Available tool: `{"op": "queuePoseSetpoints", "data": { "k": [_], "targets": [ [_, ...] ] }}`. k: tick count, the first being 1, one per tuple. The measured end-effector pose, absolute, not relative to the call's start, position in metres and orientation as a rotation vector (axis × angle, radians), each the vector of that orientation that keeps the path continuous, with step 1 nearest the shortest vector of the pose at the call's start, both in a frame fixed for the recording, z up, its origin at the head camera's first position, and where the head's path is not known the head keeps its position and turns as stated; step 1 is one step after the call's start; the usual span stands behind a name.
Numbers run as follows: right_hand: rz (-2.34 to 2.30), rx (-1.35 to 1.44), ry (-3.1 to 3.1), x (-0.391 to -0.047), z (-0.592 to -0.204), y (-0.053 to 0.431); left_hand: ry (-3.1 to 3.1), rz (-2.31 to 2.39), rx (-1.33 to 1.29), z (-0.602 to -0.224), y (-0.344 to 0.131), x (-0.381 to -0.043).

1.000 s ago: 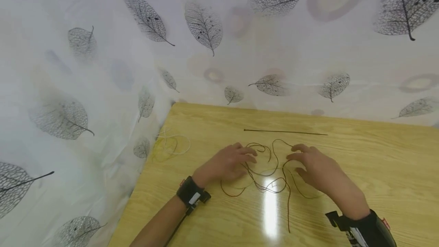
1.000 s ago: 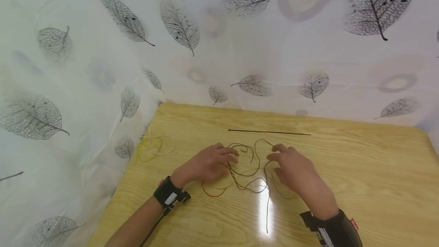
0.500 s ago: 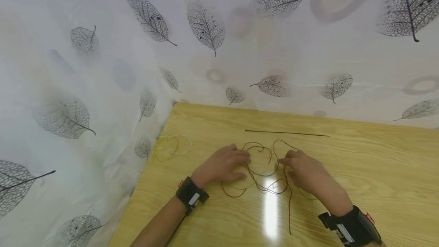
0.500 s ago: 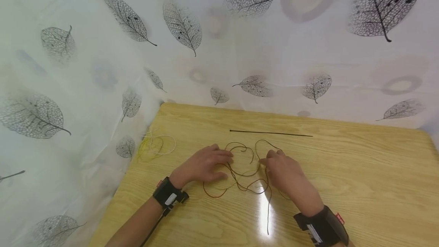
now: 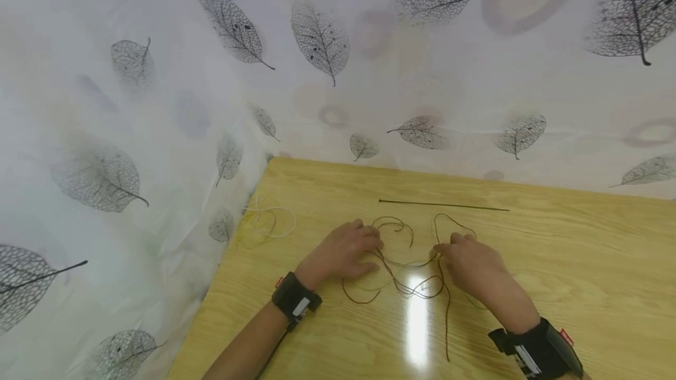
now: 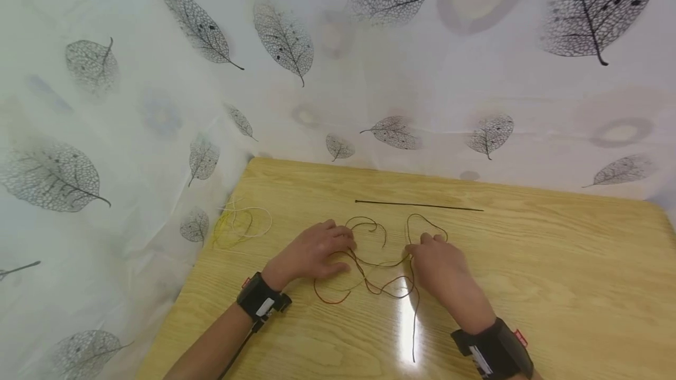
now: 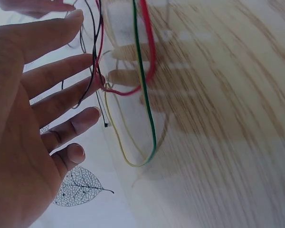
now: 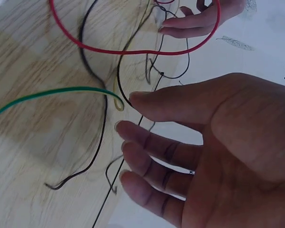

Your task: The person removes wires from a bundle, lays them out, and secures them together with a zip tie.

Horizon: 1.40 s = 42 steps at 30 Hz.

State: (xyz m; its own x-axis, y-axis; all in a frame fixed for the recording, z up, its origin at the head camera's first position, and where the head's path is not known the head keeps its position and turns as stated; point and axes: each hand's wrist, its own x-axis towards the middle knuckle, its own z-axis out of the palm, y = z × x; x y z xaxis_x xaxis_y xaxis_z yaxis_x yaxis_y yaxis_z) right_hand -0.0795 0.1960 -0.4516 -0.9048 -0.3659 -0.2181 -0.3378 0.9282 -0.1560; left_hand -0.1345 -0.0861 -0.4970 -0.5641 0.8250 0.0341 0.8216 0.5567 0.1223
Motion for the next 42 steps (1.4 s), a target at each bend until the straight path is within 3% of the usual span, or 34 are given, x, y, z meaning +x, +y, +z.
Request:
{"op": "queuePoseSetpoints", "data": {
  "k": [14,31,36,42],
  "targets": [
    [-0.329,-0.373,2.764,-0.061,-0.449,0.226,2.858,0.119,1.237,-0.503,-0.107,-0.137],
    [-0.372,-0.517,2.855,-0.071,-0.442,0.208,2.78,0.399,1.49,-0.499,-0.091,-0.133],
    [-0.379,-0.56,2.869,-0.067,-0.441,0.211,2.881,0.636,1.204,-0.498,-0.119,-0.136],
    [-0.429,-0.566,2.862,-0.063,-0.437,0.218,3.292,0.768,0.39,-0.497,-0.208,-0.146]
  ]
}}
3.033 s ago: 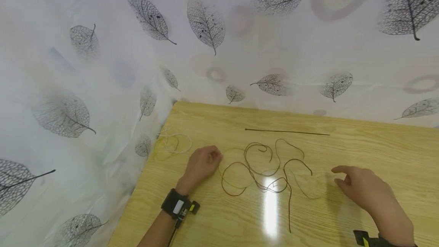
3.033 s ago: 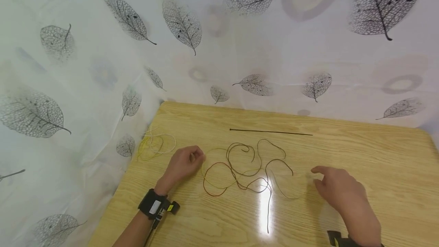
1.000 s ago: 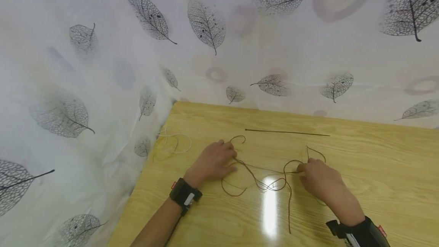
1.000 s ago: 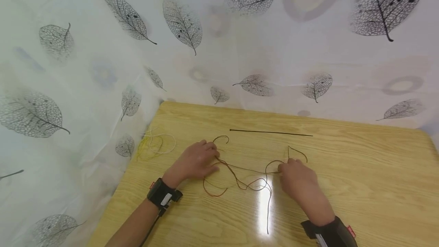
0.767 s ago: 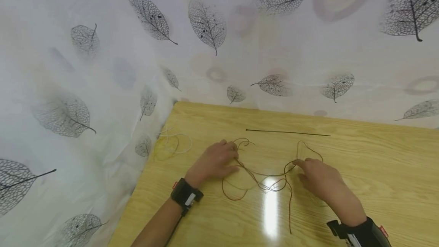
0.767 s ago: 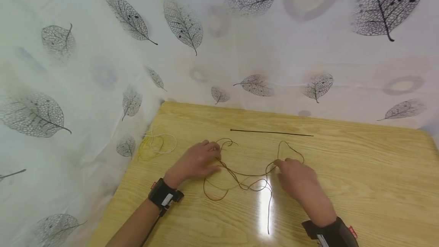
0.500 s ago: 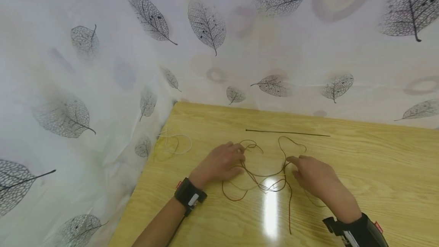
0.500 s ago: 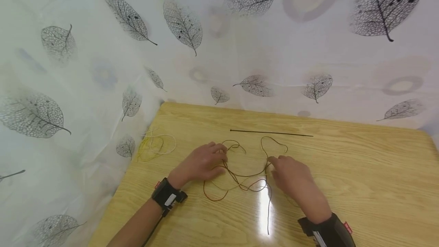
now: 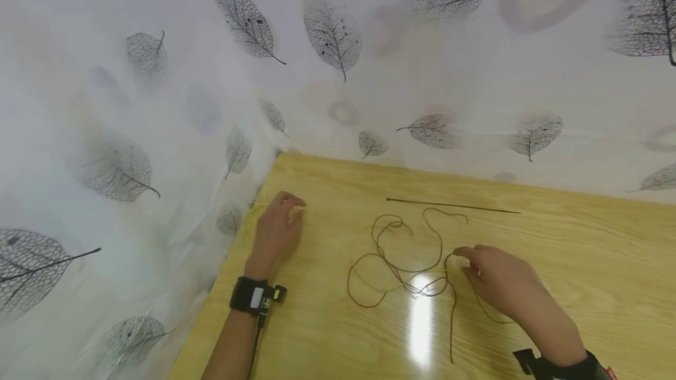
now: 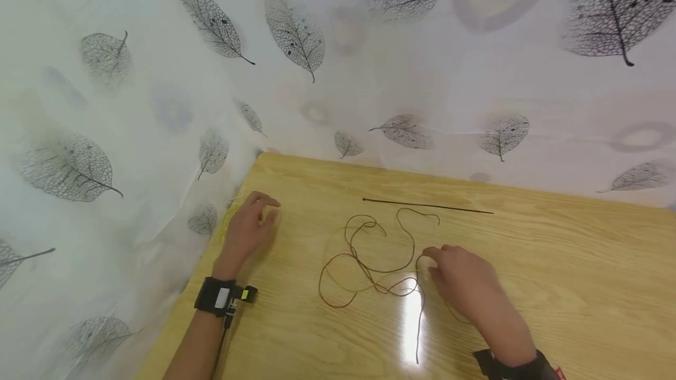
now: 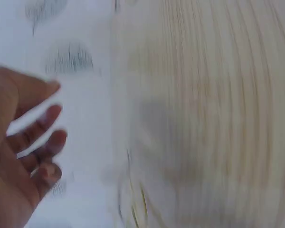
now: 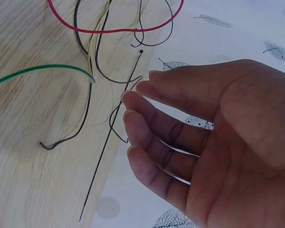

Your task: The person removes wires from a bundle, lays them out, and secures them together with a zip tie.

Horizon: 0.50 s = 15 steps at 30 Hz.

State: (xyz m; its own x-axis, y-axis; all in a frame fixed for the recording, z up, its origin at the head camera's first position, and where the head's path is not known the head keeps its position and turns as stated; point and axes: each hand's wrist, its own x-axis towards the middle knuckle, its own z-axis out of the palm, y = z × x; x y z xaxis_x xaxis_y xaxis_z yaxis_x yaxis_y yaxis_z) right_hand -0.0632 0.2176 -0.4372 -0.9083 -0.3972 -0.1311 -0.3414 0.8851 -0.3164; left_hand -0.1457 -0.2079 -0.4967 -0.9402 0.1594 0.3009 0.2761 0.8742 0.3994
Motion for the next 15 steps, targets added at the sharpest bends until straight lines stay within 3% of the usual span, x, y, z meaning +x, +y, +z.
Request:
{"op": "queuePoseSetpoints", "data": {
  "k": [4,15],
  "targets": [
    [-0.443,-0.566,2.878,-0.06,-0.434,0.222,-2.75,-0.558,-0.049,-0.499,-0.247,-0.148],
    [-0.489,-0.534,2.868,-0.06,-0.434,0.222,-2.732,-0.336,0.153,-0.495,-0.269,-0.146]
  ]
}}
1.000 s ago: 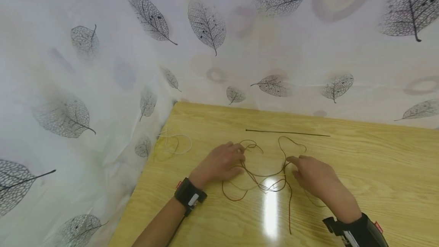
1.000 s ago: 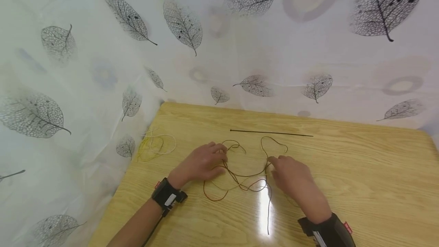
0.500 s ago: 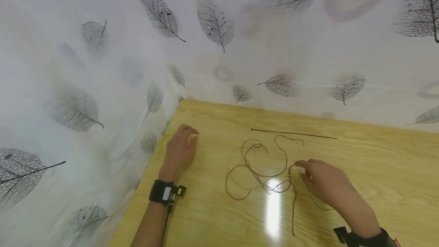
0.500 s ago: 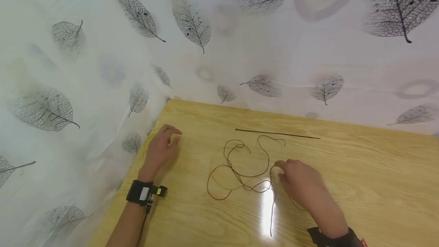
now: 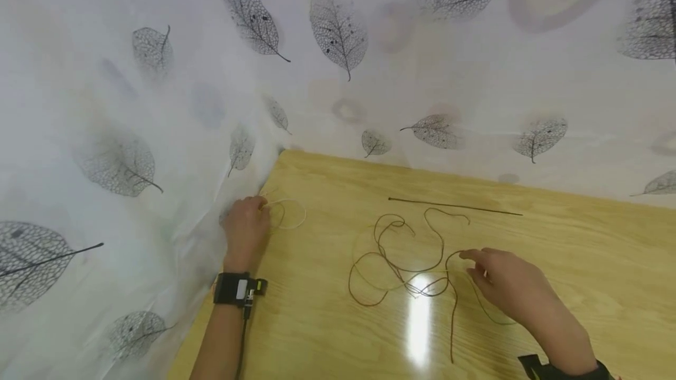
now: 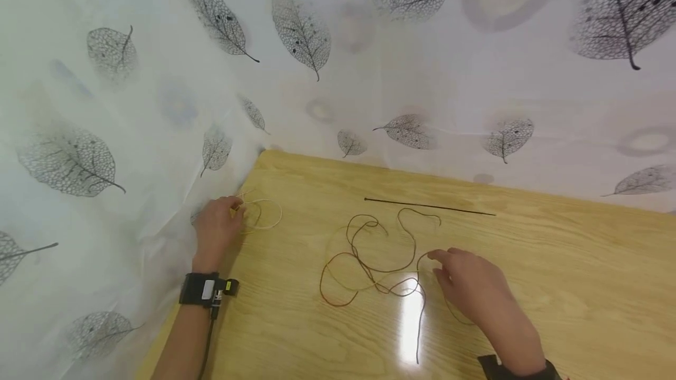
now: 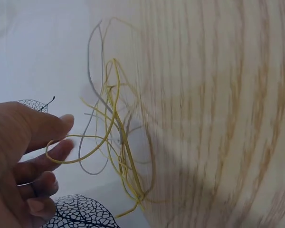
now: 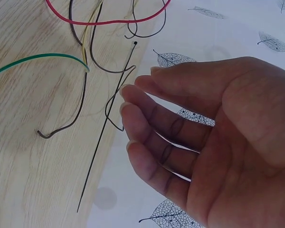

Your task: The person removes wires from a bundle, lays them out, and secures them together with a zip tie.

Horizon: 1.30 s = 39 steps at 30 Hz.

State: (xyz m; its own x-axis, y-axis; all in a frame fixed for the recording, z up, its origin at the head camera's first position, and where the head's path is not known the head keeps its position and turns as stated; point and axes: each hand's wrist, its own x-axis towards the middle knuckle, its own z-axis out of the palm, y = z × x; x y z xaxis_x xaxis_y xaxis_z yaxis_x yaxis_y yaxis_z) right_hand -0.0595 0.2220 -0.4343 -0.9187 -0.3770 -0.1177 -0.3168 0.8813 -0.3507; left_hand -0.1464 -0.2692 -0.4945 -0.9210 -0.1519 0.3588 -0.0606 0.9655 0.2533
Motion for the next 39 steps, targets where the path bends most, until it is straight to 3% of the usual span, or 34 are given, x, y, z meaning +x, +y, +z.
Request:
{"op": "queuePoseSetpoints", "data": {
  "k": [10,18,22,30,39],
  "targets": [
    [-0.516,-0.604,2.904,-0.061,-0.43,0.213,-2.549,-0.611,0.159,-0.454,-0.26,-0.145],
    [-0.532,-0.695,2.904,-0.067,-0.418,0.187,-2.22,-1.599,-0.058,-0.435,-0.248,-0.147],
    [-0.548,-0.779,2.895,-0.07,-0.413,0.172,-2.135,-1.797,-0.043,-0.436,-0.245,-0.147],
    [-0.544,-0.874,2.925,-0.073,-0.406,0.157,-1.939,-1.817,-0.161,-0.429,-0.236,-0.146],
    [-0.538,-1.028,2.931,-0.079,-0.398,0.134,-2.13,-1.753,-0.526,-0.411,-0.191,-0.133]
  ]
}}
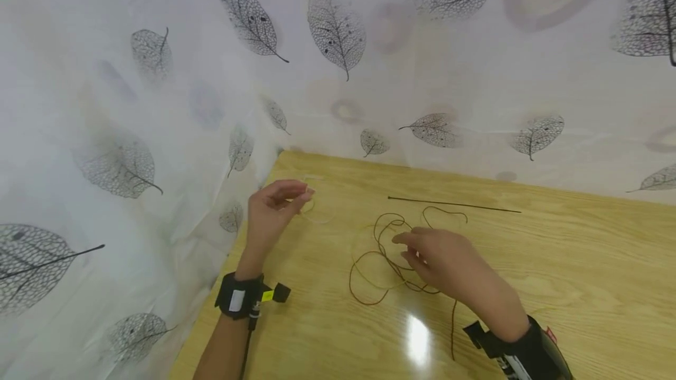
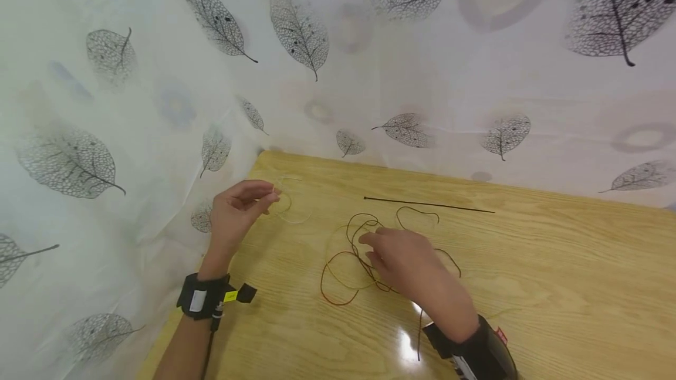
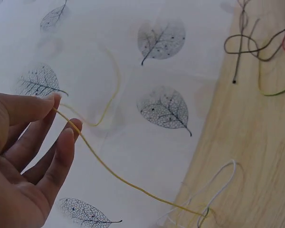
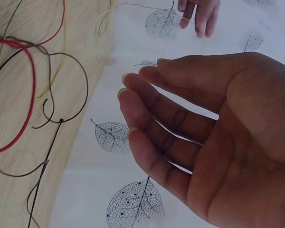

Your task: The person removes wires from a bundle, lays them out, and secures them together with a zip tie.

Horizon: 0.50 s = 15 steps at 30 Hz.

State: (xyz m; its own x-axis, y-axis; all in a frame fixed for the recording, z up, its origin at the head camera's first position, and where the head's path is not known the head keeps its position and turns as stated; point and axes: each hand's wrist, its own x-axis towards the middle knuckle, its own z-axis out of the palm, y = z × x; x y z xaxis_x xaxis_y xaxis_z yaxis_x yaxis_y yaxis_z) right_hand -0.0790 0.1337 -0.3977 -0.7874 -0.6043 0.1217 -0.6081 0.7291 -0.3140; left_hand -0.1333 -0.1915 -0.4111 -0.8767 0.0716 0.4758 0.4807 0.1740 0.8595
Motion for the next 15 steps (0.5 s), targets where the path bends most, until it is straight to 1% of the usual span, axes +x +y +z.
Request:
{"op": "queuePoseSetpoints", "data": {
  "k": [6,12,15],
  "targets": [
    [0.523,0.988,-2.888,-0.083,-0.392,0.121,-2.373,-1.577,-0.759,-0.406,-0.172,-0.126],
    [0.509,0.926,-2.936,-0.089,-0.389,0.102,-2.439,-1.505,-1.116,-0.41,-0.154,-0.123],
    [0.505,0.906,-2.898,-0.09,-0.39,0.095,-2.456,-1.528,-1.185,-0.412,-0.149,-0.121]
  ]
}}
